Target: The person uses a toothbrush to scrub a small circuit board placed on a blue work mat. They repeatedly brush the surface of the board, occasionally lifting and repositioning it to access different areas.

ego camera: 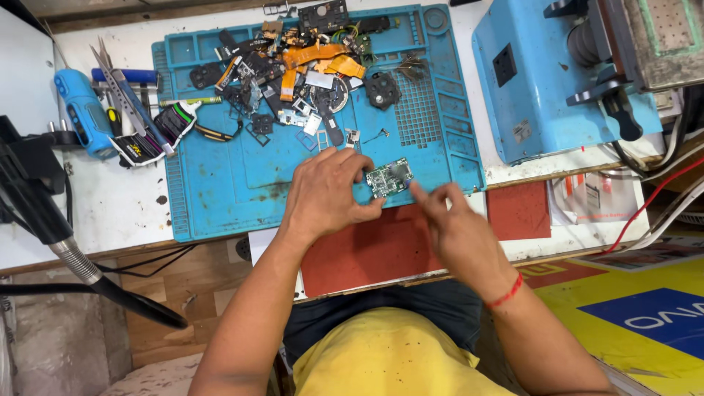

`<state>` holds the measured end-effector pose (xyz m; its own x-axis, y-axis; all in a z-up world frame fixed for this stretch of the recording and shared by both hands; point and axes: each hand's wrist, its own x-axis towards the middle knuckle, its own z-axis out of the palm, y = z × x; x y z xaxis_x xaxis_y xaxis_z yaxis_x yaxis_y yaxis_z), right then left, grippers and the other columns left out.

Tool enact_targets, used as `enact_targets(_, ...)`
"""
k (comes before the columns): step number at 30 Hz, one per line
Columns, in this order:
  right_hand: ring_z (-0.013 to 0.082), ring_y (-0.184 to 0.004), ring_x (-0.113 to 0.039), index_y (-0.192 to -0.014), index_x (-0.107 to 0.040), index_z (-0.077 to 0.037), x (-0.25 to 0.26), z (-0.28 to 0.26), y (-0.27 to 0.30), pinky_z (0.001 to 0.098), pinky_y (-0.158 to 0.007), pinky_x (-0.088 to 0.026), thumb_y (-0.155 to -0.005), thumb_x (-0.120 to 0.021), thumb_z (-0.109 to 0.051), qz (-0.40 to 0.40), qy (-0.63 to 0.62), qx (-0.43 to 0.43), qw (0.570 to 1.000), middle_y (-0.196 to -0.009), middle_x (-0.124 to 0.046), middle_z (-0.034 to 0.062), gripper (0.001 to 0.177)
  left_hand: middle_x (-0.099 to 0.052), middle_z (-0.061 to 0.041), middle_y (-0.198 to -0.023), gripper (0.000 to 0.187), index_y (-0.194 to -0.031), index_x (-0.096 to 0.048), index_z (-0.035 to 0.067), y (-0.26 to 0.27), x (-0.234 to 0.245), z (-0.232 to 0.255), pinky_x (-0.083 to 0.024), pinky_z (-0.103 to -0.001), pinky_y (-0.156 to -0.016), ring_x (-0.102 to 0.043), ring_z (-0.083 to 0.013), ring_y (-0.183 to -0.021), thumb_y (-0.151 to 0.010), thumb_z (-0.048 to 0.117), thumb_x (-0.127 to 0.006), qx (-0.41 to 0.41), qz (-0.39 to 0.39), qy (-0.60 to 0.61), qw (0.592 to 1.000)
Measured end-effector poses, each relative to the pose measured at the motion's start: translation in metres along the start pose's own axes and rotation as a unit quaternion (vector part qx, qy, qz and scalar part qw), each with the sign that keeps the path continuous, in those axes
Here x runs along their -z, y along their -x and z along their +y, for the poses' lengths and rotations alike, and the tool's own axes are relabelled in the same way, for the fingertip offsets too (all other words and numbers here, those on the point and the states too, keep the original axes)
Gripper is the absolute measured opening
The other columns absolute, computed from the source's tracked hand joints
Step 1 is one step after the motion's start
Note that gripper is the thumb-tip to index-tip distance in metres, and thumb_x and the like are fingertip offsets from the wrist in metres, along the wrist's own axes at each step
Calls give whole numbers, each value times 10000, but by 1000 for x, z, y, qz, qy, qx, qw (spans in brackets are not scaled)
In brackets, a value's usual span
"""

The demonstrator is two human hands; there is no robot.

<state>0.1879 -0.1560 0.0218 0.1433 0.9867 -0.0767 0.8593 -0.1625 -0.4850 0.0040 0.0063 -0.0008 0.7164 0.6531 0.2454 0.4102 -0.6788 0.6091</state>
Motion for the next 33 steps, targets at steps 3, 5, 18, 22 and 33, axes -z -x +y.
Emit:
enact_targets(3,380,-688,-649,-1384,-613,-132,4,-1,-7,486,-583,-532,-872,-617,-26,6,-6,31,999,-1046,-608,172,523,-646,-9,-794,433,-934,-706,108,-6,3,-1,-516,-411,-718,-629,-249,-792,-634,363,-886,-6,11,9,1000)
enact_targets(5,395,-746,-645,-1397,-623,-132,0,0,-8,490,-622,-528,-926,-610,-25,60,2,42,997,-1024,-597,170,483,-649,-4,-800,404,-932,-701,110,-1,3,-2,-511,-412,-722,-630,-246,-800,-664,353,-881,1,-1,11,1000)
enact_targets(18,395,-835,-617,-1404,-633,-98,9,8,-20,470,-751,-514,-971,-607,-48,28,-49,9,998,-976,-602,187,437,-645,1,-791,395,-902,-690,115,4,-3,2,-505,-409,-735,-627,-241,-794,-656,354,-886,5,0,-8,1000)
enact_targets(22,363,-805,-632,-1352,-659,-108,-2,15,-21,455,-725,-519,-899,-643,-63,7,-77,18,997,-946,-601,172,455,-638,2,-789,400,-887,-678,115,3,-2,-2,-505,-406,-749,-630,-237,-808,-659,367,-888,9,14,-5,1000)
enact_targets(33,393,-764,-643,-1425,-630,-179,-1,-4,-17,495,-636,-531,-945,-629,-80,13,24,-27,999,-1093,-614,141,490,-639,13,-840,415,-960,-682,139,9,9,10,-496,-396,-726,-627,-237,-840,-697,386,-888,-9,0,-1,1000)
